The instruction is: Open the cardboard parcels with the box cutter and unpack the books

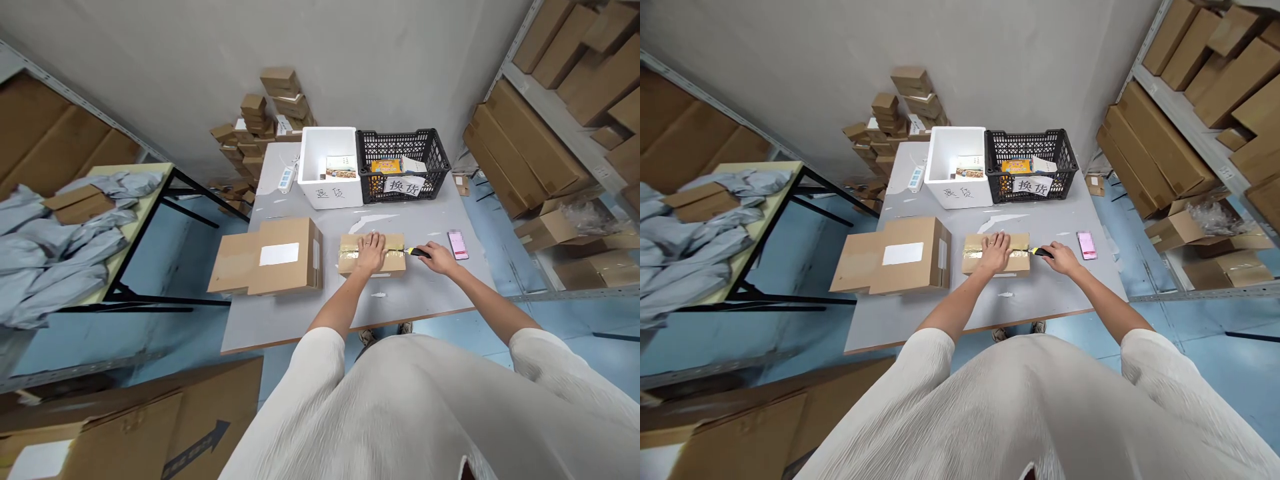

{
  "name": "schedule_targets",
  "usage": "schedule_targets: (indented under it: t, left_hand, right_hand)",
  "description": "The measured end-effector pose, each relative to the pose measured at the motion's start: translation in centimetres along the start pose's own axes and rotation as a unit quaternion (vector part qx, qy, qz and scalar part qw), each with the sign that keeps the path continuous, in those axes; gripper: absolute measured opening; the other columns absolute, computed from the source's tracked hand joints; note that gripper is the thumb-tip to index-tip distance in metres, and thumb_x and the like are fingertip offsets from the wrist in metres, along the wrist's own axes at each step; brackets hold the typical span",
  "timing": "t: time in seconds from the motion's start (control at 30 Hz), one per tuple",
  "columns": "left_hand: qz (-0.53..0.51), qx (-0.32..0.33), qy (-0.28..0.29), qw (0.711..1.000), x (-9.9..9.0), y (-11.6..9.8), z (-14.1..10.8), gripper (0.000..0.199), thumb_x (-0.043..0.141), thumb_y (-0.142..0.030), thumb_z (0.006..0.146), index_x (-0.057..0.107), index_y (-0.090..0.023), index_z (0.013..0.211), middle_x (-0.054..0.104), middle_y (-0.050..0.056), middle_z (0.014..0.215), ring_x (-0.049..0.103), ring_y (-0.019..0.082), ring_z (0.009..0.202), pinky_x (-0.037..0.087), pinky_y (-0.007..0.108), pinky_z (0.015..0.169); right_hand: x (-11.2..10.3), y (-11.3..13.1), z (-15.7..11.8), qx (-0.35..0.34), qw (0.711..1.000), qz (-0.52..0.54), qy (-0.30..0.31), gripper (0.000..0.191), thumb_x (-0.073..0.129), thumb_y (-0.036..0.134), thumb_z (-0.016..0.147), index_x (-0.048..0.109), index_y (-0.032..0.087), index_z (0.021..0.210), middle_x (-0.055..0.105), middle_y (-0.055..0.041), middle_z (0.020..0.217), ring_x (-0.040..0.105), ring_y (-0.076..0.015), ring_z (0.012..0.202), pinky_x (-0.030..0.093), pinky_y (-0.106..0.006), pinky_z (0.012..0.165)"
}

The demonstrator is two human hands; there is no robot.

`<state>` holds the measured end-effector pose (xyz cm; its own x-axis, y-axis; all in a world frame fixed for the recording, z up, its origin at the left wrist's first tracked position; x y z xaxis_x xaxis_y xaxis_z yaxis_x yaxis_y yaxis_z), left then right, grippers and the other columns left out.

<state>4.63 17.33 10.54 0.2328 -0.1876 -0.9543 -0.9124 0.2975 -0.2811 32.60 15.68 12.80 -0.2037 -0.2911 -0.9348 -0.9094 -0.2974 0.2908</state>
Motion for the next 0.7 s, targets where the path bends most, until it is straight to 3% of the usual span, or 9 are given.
schedule_targets:
  t: [0.2,0.37,0.43,0.57,0.7]
  left_hand:
    - [0.011,-0.009,0.002,1.0,0.0,-0.1,-0.1,0.072,0.036,-0.038,0.111,0.022,-0.029,0.181,0.032,0.015,0.185,0.022,0.035,0.172,0.015,0.065,0.136]
    - [0.009,-0.017,0.0,1.0,0.4,0.1,-0.2,0.071,0.036,-0.04,0.112,0.022,-0.029,0.181,0.031,0.014,0.185,0.021,0.035,0.173,0.014,0.065,0.136]
    - [0.004,-0.022,-0.003,1.0,0.6,0.1,-0.2,0.071,0.036,-0.041,0.112,0.024,-0.027,0.181,0.029,0.015,0.186,0.021,0.036,0.173,0.014,0.065,0.137]
    - [-0.009,-0.037,-0.027,0.999,0.9,-0.1,-0.5,0.069,0.032,-0.043,0.112,0.034,-0.02,0.177,0.031,0.017,0.185,0.022,0.036,0.173,0.014,0.066,0.137]
    - [-0.023,-0.051,-0.037,0.998,1.0,-0.7,-0.6,0.072,0.041,-0.041,0.107,0.04,-0.015,0.174,0.034,0.019,0.183,0.023,0.039,0.172,0.014,0.067,0.137]
  right_hand:
    - [0.3,-1.1,-0.2,-0.007,1.0,0.0,-0.02,0.048,0.055,0.042,0.11,0.067,0.027,0.154,0.071,-0.0173,0.132,0.063,-0.0366,0.123,0.048,-0.044,0.104]
    - [-0.2,-3.5,0.0,0.087,0.987,0.064,-0.117,0.051,0.053,0.042,0.108,0.065,0.022,0.153,0.069,-0.0192,0.138,0.063,-0.0393,0.127,0.052,-0.047,0.106]
    - [0.2,-4.3,0.3,0.127,0.978,0.098,-0.13,0.05,0.056,0.04,0.105,0.066,0.022,0.151,0.068,-0.0183,0.141,0.063,-0.0382,0.129,0.054,-0.047,0.106]
    - [2.8,-5.1,1.1,0.211,0.962,0.143,-0.1,0.049,0.06,0.032,0.098,0.07,0.019,0.144,0.071,-0.0154,0.139,0.069,-0.0325,0.12,0.056,-0.04,0.098]
    - [6.4,-5.8,1.6,0.281,0.95,0.129,-0.045,0.045,0.064,0.032,0.097,0.072,0.017,0.138,0.074,-0.0159,0.136,0.071,-0.0321,0.12,0.055,-0.035,0.092]
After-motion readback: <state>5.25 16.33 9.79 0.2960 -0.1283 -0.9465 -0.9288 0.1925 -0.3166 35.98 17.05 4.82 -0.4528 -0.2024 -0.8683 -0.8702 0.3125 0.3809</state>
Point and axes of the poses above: each hand's wrist, its own z-axis towards the middle knuckle, its own x-axis out of the palm, y = z × x, the point moved 3 cm from there along z, towards the middle knuckle
